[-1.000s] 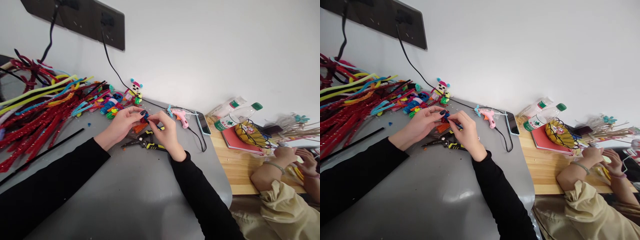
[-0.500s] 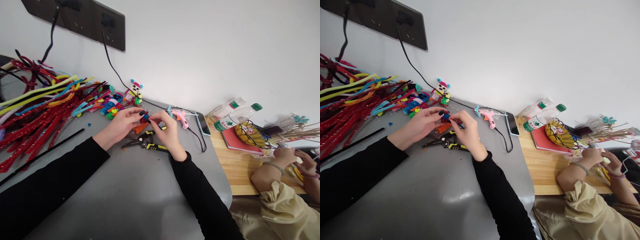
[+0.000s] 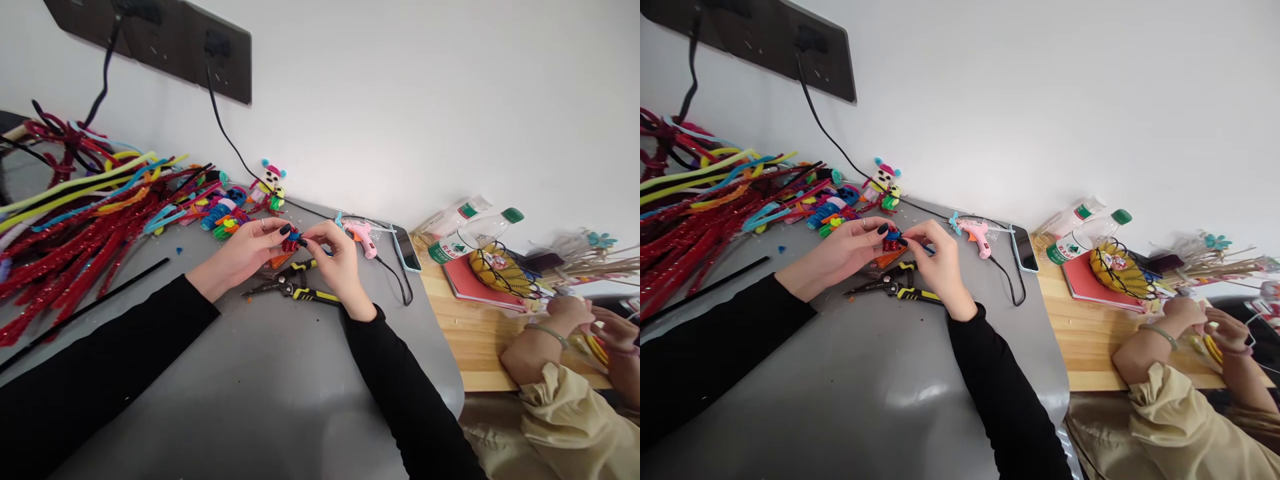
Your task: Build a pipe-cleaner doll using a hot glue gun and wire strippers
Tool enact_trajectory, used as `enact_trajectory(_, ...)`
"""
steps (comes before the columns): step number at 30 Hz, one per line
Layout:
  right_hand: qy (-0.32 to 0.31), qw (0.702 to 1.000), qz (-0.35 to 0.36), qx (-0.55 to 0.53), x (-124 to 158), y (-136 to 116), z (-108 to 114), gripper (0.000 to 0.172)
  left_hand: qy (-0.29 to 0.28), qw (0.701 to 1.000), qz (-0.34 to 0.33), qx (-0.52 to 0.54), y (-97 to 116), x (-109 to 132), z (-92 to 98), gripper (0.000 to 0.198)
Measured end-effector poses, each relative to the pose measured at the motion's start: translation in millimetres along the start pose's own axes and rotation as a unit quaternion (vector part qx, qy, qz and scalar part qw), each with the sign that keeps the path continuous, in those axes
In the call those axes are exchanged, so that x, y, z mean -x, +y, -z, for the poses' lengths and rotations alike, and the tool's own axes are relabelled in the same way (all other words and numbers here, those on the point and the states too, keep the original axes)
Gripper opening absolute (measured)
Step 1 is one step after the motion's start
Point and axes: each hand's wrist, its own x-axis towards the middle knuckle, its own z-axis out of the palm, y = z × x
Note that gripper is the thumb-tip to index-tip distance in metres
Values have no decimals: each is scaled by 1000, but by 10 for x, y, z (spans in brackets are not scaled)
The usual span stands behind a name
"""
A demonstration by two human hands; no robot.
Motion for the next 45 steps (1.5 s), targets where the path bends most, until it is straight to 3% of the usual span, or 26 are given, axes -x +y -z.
enact_trajectory(8,0,1000,-21,-8,-2,22,16,8,-19,1000,1,-23,-19,1,37,41)
enact_trajectory(18,-3,1000,-9,22,5,26,8,8,44,993,-41,-106,-49,-14,15,48)
enact_trajectory(25,1,999,20,34,17,2,-16,8,27,982,-91,-163,-58,-2,28,48)
enact_trajectory(36,0,999,26,47,7,4,18,9,31,996,-37,-77,-28,-27,53,43)
enact_trajectory(45,-5,999,20,50,15,22,10,9,23,992,-35,-118,-42,-16,20,52)
